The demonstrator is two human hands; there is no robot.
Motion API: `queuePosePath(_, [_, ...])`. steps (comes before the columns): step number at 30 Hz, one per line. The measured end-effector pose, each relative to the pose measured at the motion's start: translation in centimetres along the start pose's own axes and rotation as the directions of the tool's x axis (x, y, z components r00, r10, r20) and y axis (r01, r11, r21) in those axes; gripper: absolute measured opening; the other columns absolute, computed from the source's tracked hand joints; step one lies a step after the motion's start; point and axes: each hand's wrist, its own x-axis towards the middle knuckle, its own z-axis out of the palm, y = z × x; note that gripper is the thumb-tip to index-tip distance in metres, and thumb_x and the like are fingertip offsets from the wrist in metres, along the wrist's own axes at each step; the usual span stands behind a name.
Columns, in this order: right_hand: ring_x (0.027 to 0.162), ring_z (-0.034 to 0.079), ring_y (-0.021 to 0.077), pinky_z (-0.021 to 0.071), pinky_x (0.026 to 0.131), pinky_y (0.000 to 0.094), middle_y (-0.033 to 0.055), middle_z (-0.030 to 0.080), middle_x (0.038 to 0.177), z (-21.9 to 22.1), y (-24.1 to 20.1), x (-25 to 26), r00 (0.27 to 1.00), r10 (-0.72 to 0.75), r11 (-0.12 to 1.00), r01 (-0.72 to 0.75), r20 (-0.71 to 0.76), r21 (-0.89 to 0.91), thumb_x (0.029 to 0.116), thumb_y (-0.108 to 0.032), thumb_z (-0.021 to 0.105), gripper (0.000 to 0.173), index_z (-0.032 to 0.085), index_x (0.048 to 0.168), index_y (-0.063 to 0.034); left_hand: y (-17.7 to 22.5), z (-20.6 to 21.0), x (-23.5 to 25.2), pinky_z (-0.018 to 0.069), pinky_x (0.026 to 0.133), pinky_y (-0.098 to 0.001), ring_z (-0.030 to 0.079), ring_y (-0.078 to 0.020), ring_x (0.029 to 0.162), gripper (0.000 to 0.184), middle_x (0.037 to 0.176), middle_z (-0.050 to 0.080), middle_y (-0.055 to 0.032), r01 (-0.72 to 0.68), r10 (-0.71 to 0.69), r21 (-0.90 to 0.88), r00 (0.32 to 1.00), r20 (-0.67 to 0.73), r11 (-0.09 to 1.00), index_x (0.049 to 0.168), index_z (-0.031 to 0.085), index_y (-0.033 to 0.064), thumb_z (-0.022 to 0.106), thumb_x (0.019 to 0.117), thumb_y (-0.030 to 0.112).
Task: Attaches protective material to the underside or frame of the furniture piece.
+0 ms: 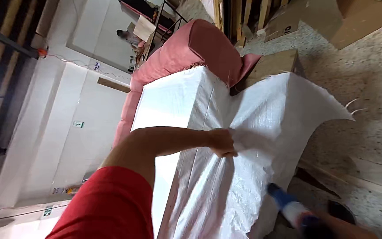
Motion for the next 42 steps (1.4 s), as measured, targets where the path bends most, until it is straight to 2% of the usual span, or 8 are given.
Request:
queuePosePath(4, [0.076,0.073,0.0318,0.0571,0.061,0.0573,0.0110,0.075,0.089,6.9,-7.6,8.1,0.911,-0.411,0.912,0.410,-0.031,-0.014,0.0770,-0.026,0.081,0.043,0.073,0.117,-0.0120,-2.0,1.6,0.9,0.0530,0.071,-0.0565,0.069,-0.0319,0.081,0.035,0.078,0.069,-0.0092,0.001,0.000,-0.001,0.998,0.060,1.000,0.091,0.072,0.0114,0.054,0.1021,0.039])
queuePosePath(8, [0.060,0.070,0.0206,0.0532,0.046,0.0460,0.0009,0.071,0.074,13.6,-11.5,14.5,0.816,-0.502,0.862,0.501,-0.287,-0.083,0.0668,-0.036,0.074,0.039,0.074,0.102,-0.0184,-3.7,2.4,1.5,0.0550,0.072,-0.0585,0.068,-0.0325,0.090,0.026,0.089,0.069,-0.0090,0.136,-0.127,-0.061,0.982,0.139,0.989,0.094,0.072,0.0144,0.065,0.0955,0.040])
queuePosePath(19, [0.056,0.065,0.0181,0.0485,0.044,0.0399,0.0001,0.065,0.067,14.5,-12.1,19.6,0.769,-0.556,0.826,0.469,-0.315,-0.313,0.0784,-0.036,0.059,0.027,0.072,0.090,-0.0143,-4.1,2.6,1.1,0.0541,0.075,-0.0582,0.068,-0.0351,0.096,0.040,0.097,0.069,-0.0149,0.100,-0.089,-0.157,0.993,0.078,0.983,0.106,0.070,0.0043,0.059,0.0999,0.042])
queuePosePath(24, [0.055,0.066,0.0219,0.0517,0.045,0.0418,0.0040,0.065,0.067,17.9,-12.3,16.5,0.774,-0.593,0.795,0.522,-0.220,-0.309,0.0759,-0.033,0.060,0.031,0.074,0.093,-0.0103,-4.3,3.7,1.5,0.0526,0.075,-0.0558,0.067,-0.0330,0.091,0.037,0.094,0.069,-0.0121,-0.078,0.078,0.031,0.997,-0.004,0.997,0.100,0.071,0.0071,0.056,0.1001,0.040])
queuePosePath(28, [0.053,0.065,0.0227,0.0510,0.044,0.0410,0.0046,0.062,0.065,20.8,-12.3,14.0,0.777,-0.608,0.781,0.547,-0.163,-0.302,0.0710,-0.029,0.064,0.031,0.072,0.092,-0.0086,-4.2,3.9,1.5,0.0508,0.081,-0.0574,0.066,-0.0358,0.097,0.037,0.102,0.069,-0.0145,-0.131,0.132,0.067,0.991,-0.012,0.989,0.102,0.071,0.0070,0.049,0.1039,0.037])
queuePosePath(32, [0.054,0.064,0.0206,0.0512,0.045,0.0379,0.0039,0.062,0.065,22.5,-12.5,12.4,0.784,-0.609,0.767,0.543,-0.121,-0.341,0.0638,-0.030,0.071,0.035,0.072,0.092,-0.0084,-4.3,3.4,1.5,0.0504,0.083,-0.0578,0.066,-0.0349,0.094,0.035,0.093,0.069,-0.0125,-0.134,0.135,0.069,0.991,-0.018,0.989,0.099,0.071,0.0097,0.049,0.1043,0.036])
queuePosePath(38, [0.059,0.069,0.0216,0.0542,0.047,0.0420,0.0037,0.067,0.071,18.8,-12.4,14.0,0.819,-0.528,0.831,0.442,-0.227,-0.337,0.0671,-0.032,0.072,0.036,0.073,0.097,-0.0118,-4.1,2.8,1.7,0.0532,0.080,-0.0593,0.069,-0.0335,0.094,0.025,0.094,0.071,-0.0099,-0.083,0.084,0.026,0.996,-0.038,0.996,0.112,0.073,0.0176,0.056,0.1020,0.033])
queuePosePath(42, [0.062,0.069,0.0225,0.0556,0.051,0.0438,0.0044,0.068,0.071,16.6,-13.2,16.3,0.835,-0.508,0.841,0.427,-0.211,-0.333,0.0708,-0.030,0.074,0.029,0.071,0.092,-0.0111,-4.0,2.8,1.9,0.0527,0.077,-0.0595,0.069,-0.0348,0.092,0.044,0.093,0.071,-0.0127,-0.135,0.135,-0.028,0.991,0.007,0.990,0.103,0.073,0.0101,0.041,0.1084,0.040])
